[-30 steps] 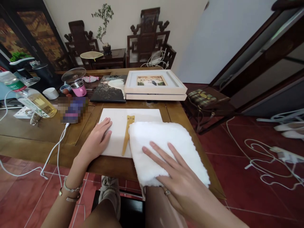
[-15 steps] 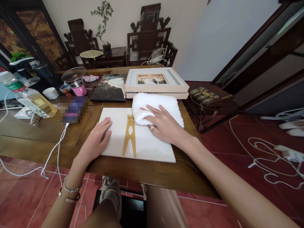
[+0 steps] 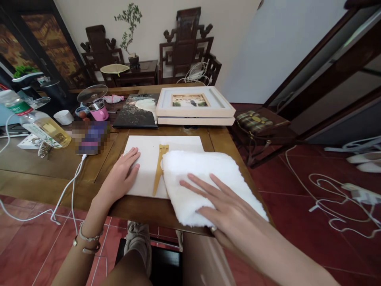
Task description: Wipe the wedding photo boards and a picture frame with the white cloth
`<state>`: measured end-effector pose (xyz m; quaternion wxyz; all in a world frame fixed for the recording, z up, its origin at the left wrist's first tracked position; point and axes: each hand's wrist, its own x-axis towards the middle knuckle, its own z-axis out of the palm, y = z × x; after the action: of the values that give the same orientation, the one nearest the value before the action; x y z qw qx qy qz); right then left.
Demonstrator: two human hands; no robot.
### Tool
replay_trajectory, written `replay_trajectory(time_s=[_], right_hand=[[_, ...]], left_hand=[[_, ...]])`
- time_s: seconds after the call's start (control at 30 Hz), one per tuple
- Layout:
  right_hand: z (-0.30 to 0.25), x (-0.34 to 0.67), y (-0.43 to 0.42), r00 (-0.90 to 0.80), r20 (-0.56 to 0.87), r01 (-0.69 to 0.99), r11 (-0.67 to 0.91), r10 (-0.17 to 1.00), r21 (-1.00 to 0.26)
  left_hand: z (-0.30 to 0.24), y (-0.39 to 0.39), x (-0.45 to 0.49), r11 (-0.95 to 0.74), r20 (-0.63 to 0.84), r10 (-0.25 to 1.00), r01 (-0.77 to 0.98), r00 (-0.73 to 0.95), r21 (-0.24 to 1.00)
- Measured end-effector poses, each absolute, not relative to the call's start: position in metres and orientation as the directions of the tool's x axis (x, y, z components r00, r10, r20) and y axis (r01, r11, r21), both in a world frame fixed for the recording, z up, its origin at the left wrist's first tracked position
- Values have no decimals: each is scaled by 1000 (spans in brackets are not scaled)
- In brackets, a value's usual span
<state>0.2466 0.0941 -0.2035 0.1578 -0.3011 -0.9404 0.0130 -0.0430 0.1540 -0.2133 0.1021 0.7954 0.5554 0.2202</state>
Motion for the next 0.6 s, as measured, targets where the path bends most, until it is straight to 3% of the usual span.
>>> replay_trajectory(time_s=[0.23, 0.37, 0.6], right_hand=[[-226, 249, 168, -666, 259, 725, 688, 699, 8], [-233, 244, 196, -643, 214, 752, 659, 735, -2], [-228, 242, 136, -686, 243, 707, 707, 686, 1]], left_hand=[[-226, 150, -32, -358, 232, 931, 837, 283, 414], [-230, 151, -30, -359, 230, 930, 837, 286, 413], [-224, 154, -34, -355, 226, 932, 844, 285, 401]])
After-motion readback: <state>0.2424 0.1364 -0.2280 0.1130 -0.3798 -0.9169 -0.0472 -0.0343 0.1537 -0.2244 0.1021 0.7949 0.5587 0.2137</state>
